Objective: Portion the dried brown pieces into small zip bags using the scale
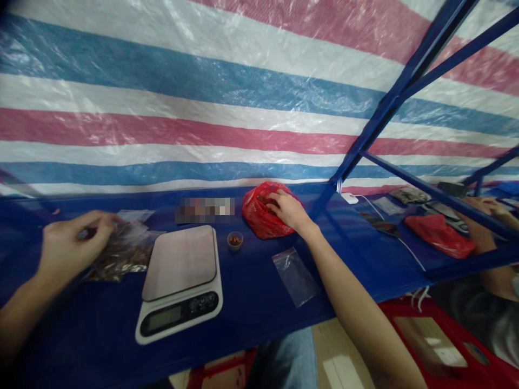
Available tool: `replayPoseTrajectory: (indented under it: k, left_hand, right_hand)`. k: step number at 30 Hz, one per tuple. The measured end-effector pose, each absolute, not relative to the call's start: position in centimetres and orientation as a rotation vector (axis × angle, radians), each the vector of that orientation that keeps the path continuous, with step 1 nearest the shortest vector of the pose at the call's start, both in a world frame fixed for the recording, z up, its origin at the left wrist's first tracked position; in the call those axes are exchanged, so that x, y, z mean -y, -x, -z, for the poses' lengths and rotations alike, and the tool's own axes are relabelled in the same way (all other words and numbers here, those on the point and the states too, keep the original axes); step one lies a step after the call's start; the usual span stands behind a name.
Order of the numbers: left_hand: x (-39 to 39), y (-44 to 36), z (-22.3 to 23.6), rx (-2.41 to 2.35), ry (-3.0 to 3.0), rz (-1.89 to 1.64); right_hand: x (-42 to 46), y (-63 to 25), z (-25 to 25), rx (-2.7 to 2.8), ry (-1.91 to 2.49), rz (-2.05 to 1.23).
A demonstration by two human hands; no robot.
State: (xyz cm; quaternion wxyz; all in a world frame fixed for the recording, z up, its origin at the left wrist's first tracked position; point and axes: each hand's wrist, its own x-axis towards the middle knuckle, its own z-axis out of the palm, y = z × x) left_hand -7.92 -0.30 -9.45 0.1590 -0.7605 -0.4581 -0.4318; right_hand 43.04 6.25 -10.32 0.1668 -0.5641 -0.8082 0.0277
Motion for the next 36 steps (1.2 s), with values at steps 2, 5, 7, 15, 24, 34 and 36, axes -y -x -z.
replayPoseTrajectory:
  k: [2,5,7,15,24,34,36]
  left_hand:
    - [0.4,7.8,9.4,1.321,2.183,1.237]
    - [0.4,7.7,9.4,1.339,2.191,1.251]
    - [0.3,7.6,9.3,1.361,2.189,1.271]
    - [0.6,7.3,9.2,1.516,2.189,1.313]
    - [1.1,6.8,8.6,1.577,2.198,1.329]
    - [0.3,7.7,9.3,1.406,2.181,1.290]
    - [0.4,7.6,9.2,1.437,2.185,1.273]
  right_hand:
    - [-6.6,-42.7,10.7,2.336,1.552,-0.090]
    - [-7.1,-42.4,11.1,2.335,1.538,-0.094]
    - [-7.4,-42.4,11.2,2.324,1.533,-0.095]
    - [-7.7,-42.2,11.1,2.310,1.453,-0.118]
    - [-7.5,-42.2,11.0,2.217,1.436,-0.124]
    - [-2.8,-39.0,5.5,1.834,1.045,-0.639]
    - [-1.2,-37.2,4.7,1.894,0.902,-0.839]
